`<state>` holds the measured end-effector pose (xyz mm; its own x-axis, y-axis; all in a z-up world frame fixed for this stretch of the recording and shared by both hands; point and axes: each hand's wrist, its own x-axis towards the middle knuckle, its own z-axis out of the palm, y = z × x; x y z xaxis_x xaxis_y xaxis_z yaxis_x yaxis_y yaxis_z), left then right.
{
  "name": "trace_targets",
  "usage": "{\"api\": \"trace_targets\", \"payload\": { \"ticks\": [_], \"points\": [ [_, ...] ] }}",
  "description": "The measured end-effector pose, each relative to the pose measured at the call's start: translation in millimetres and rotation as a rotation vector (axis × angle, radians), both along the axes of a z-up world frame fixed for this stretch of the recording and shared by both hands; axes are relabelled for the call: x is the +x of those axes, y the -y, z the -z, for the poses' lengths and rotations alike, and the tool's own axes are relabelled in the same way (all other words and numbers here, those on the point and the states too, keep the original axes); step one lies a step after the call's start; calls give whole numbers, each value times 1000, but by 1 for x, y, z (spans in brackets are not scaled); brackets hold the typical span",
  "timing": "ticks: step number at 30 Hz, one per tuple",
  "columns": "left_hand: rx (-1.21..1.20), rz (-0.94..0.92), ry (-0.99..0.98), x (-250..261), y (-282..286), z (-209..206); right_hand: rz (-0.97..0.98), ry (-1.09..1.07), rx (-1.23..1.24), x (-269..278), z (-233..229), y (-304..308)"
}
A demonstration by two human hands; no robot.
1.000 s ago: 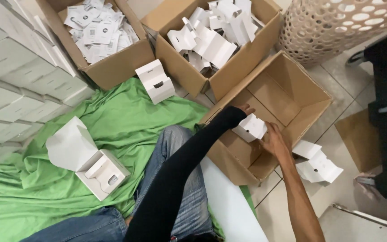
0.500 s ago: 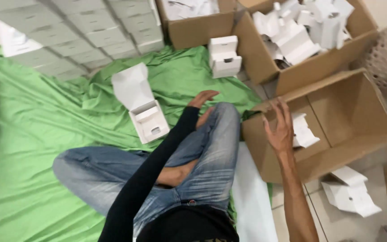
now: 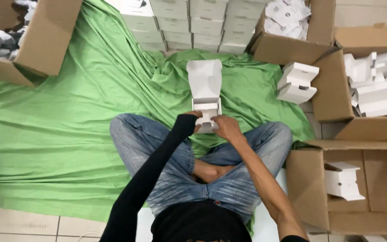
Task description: The person sits on a green sheet on the floor and assembles small white product boxes. They place a small black device and a white paper insert into the box, close the lid, and then stack the finished box with others. The person repeats this process multiple times, handling the boxes and inserts by hand.
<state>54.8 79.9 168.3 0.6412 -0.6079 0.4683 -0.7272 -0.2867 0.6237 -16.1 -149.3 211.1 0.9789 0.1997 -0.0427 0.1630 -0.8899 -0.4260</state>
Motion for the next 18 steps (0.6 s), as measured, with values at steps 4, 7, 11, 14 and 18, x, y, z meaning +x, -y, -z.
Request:
{"api": "trace_targets", "payload": {
  "ticks": [4, 7, 11, 14, 18],
  "points": [
    [117, -64, -19, -5, 12, 36, 30, -87, -106, 7, -2, -15],
    [87, -120, 46, -9, 18, 53, 11, -37, -72, 9, 3, -13],
    [64, -128, 23, -11, 16, 54, 3, -37, -124, 11, 8, -16],
    [28, -130, 54, -11, 15, 52, -12, -15, -145, 13, 20, -14],
    [79, -135, 5, -17, 9, 14, -10, 4, -217, 14, 32, -5]
  ]
}}
